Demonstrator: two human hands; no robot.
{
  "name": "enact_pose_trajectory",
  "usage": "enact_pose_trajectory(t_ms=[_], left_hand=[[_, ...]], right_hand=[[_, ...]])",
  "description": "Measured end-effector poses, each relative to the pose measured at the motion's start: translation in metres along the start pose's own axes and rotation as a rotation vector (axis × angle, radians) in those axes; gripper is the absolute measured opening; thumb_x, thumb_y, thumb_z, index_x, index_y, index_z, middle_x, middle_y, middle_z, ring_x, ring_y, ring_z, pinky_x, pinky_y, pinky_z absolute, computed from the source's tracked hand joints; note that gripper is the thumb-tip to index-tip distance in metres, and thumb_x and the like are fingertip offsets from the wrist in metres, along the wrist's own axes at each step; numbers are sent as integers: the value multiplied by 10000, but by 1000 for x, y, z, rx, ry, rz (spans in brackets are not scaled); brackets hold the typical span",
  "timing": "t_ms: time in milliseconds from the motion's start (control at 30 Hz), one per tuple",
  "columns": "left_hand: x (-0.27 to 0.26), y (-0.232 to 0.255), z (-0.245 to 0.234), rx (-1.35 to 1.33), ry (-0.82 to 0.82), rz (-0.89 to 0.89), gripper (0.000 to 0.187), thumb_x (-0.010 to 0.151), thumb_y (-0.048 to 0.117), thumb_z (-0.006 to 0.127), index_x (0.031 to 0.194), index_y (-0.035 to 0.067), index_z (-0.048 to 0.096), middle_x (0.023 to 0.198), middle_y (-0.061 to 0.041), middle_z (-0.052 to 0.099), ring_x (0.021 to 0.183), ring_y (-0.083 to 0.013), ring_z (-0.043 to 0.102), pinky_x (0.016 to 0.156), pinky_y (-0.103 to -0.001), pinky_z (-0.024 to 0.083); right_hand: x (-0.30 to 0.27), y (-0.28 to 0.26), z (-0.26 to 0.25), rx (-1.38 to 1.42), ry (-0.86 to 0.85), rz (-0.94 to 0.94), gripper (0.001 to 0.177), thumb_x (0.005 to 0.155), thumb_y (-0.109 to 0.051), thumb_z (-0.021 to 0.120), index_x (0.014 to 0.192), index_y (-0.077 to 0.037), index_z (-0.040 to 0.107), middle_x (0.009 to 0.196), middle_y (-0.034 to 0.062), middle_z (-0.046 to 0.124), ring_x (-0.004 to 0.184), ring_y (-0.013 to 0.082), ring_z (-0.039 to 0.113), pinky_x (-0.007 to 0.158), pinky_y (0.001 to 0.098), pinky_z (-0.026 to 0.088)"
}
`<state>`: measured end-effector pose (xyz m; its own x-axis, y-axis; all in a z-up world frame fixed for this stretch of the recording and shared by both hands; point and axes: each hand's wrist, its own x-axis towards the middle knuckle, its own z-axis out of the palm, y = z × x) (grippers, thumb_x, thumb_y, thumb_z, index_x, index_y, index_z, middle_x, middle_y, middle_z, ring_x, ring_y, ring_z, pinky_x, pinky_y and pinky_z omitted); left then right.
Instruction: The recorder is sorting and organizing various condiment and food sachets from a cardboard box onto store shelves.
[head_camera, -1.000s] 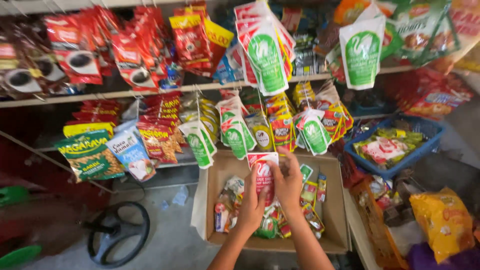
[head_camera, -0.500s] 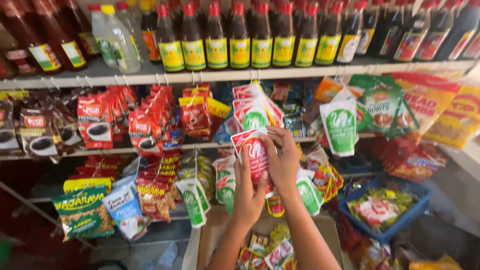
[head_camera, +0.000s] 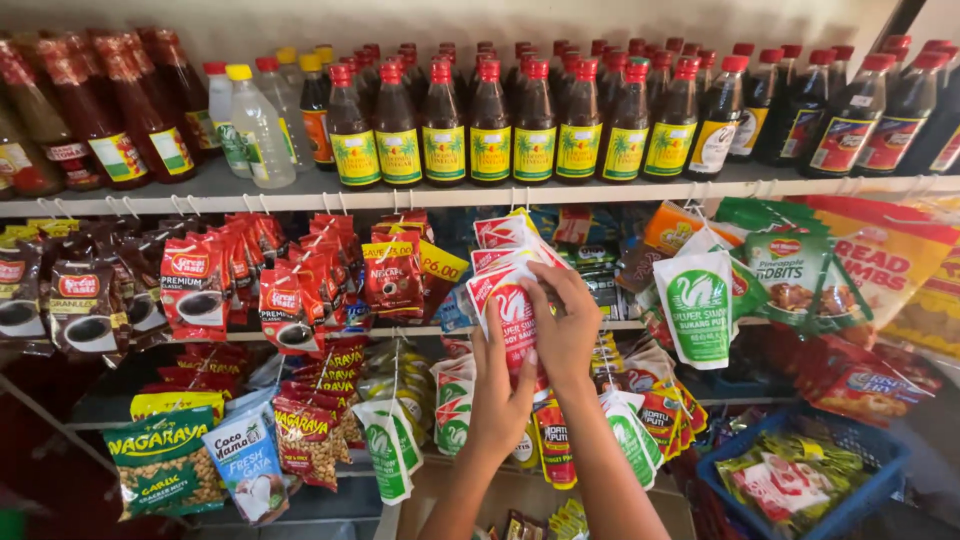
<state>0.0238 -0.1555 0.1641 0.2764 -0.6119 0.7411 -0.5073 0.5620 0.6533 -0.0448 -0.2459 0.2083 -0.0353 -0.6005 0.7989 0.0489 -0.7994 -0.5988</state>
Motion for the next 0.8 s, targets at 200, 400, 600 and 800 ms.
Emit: enact_pose_trajectory(t_ms=[200, 400, 600, 800], left_hand=[[7, -4, -1, -67, -21, -38, 765, 1022, 108, 564, 1648, 71, 127, 1588, -260, 298, 1444, -419, 430, 1134, -466, 415], [8, -5, -4, -64, -60, -109, 768, 1025, 119, 569, 1645, 110, 115, 1637, -262, 221, 1476, -428, 396, 1122, -472, 433], [8, -17, -8, 130, -85, -98, 856, 977, 151, 653, 1648, 142, 123, 1641, -284, 173, 1472, -518, 289, 1073, -521, 445], [-40, -62, -6, -62, 71, -157, 936, 884, 113, 752, 1600, 99, 150, 1499, -256, 218, 1373, -401, 394, 1001, -415, 572]], right_hand=[[7, 5, 3, -96, -6, -26, 236, 900, 19, 739, 1129, -34, 754, 1068, 92, 724, 871, 153, 725, 786, 255, 589], [6, 8, 0, -188, -12, -37, 226, 876, -20, 782, 1100, -47, 778, 1049, 82, 687, 790, 140, 699, 698, 260, 576], [9, 6, -3, -337, -44, 80, 255, 851, -78, 807, 1105, -96, 800, 1127, 103, 601, 725, 194, 647, 621, 298, 545], [-42, 29, -17, -301, -57, -60, 476, 864, -167, 840, 1297, -83, 659, 1251, 161, 532, 1157, 300, 576, 948, 373, 517]])
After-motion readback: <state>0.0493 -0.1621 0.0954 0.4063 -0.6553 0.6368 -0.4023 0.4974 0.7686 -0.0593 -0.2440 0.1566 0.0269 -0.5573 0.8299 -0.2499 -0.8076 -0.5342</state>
